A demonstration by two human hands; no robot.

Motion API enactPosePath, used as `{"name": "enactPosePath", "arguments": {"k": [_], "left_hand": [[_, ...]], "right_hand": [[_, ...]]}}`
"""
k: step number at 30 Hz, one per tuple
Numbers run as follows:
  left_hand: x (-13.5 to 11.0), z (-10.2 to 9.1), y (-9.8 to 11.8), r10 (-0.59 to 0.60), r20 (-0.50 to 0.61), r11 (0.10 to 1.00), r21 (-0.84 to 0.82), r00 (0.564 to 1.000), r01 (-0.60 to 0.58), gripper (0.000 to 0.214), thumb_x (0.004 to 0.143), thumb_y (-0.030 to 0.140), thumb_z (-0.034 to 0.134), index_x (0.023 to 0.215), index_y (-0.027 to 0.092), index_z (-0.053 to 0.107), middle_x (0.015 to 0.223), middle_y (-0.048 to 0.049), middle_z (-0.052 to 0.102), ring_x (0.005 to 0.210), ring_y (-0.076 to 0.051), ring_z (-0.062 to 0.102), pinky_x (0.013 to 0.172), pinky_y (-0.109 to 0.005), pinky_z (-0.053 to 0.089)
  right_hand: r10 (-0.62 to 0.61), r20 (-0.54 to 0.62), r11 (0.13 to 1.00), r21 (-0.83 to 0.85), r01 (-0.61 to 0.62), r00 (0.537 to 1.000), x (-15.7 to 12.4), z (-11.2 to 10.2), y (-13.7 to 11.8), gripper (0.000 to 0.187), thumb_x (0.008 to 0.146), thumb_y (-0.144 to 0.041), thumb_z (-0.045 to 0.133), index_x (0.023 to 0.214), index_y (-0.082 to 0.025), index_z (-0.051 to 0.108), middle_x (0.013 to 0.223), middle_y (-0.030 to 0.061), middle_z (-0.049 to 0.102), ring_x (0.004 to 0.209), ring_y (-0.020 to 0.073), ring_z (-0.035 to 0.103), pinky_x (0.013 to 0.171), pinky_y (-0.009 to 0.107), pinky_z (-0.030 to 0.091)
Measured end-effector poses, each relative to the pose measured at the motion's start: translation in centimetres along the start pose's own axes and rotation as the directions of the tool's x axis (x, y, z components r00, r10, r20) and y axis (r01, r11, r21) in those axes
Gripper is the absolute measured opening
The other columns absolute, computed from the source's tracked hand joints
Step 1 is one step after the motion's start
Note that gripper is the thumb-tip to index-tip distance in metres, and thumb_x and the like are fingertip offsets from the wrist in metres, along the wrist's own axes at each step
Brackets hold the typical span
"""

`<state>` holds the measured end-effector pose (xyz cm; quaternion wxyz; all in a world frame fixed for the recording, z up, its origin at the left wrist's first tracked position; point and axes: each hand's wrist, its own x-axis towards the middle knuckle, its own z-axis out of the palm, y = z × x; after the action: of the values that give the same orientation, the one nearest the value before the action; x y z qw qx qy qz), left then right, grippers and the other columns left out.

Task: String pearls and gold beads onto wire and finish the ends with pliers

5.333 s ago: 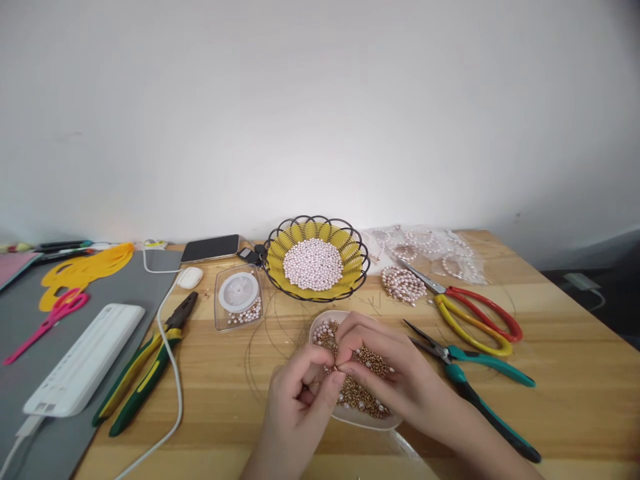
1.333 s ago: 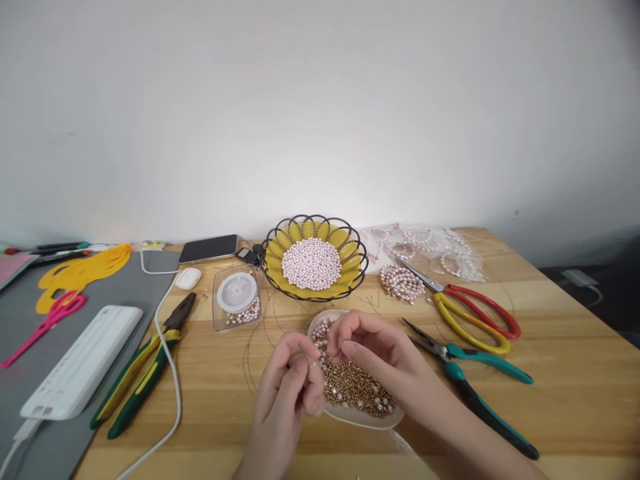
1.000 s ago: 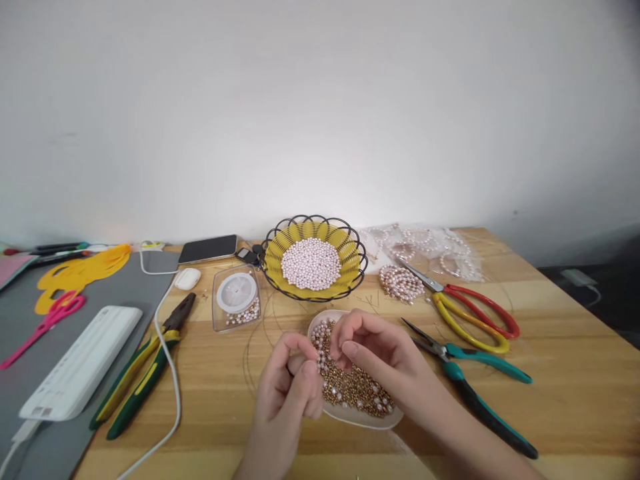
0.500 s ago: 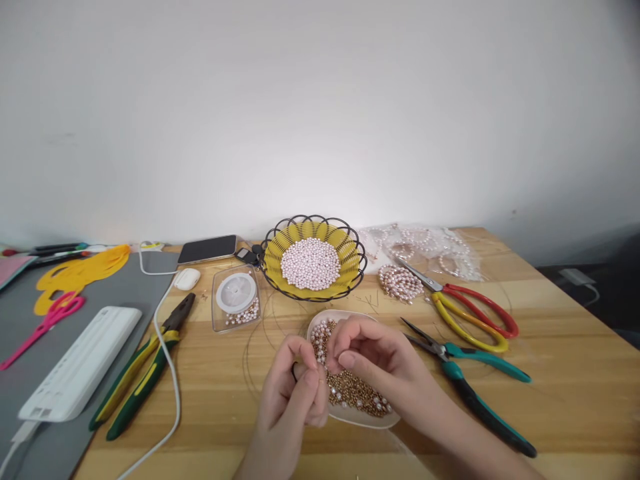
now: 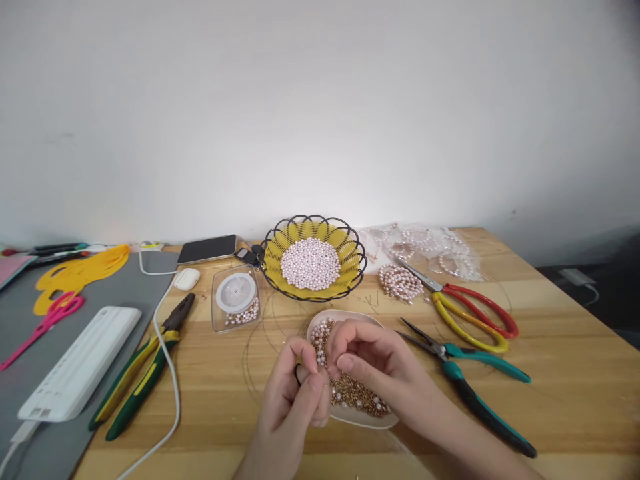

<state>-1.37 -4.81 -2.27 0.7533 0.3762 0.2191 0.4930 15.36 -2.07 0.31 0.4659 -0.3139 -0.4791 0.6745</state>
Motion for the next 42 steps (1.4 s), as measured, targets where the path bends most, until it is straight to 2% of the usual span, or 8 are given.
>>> {"name": "enactPosePath", "arguments": {"k": [13,26,37,42], "left_hand": [[0.02,0.31,0.39,-0.038,-0.041,0.999,0.019,0.998,0.039,0.029,0.104,0.044,0.064,0.092,0.024,0.046,0.059,0.0118,0.024,0.050,-0.008,0.016,0.051,-0.021,0.018],[-0.19,0.68,0.62,-0.062,-0.098,0.997,0.047,0.993,0.067,0.034,0.101,0.047,0.067,0.090,0.024,0.044,0.060,0.0114,0.028,0.052,-0.008,0.018,0.053,-0.022,0.017],[-0.06,0.91,0.74,-0.067,-0.123,0.995,0.063,0.990,0.075,0.036,0.099,0.050,0.068,0.090,0.024,0.046,0.059,0.0110,0.028,0.053,-0.008,0.018,0.052,-0.022,0.017],[-0.15,0.87,0.58,-0.044,-0.150,0.990,0.129,0.988,0.063,0.033,0.099,0.052,0.067,0.095,0.023,0.051,0.056,0.0118,0.032,0.050,-0.008,0.020,0.051,-0.022,0.018]], "right_hand": [[0.015,-0.004,1.000,-0.011,-0.015,1.000,-0.01,-0.03,-0.17,0.023,0.090,-0.042,0.079,0.081,-0.023,0.069,0.076,-0.0009,0.064,0.071,0.0151,0.056,0.067,0.028,0.047],[-0.020,-0.005,1.000,-0.018,0.020,1.000,-0.03,-0.10,0.00,0.021,0.093,-0.040,0.076,0.082,-0.024,0.067,0.076,-0.0015,0.063,0.072,0.0148,0.056,0.068,0.028,0.047],[0.005,-0.002,0.999,-0.041,-0.005,1.000,-0.08,0.11,-0.03,0.022,0.089,-0.043,0.078,0.083,-0.024,0.068,0.078,-0.0010,0.061,0.072,0.0167,0.053,0.066,0.030,0.042],[0.042,0.017,0.998,-0.037,-0.042,0.999,-0.13,-0.01,0.11,0.024,0.090,-0.043,0.078,0.082,-0.023,0.067,0.078,-0.0011,0.058,0.072,0.0160,0.049,0.064,0.029,0.039]]}}
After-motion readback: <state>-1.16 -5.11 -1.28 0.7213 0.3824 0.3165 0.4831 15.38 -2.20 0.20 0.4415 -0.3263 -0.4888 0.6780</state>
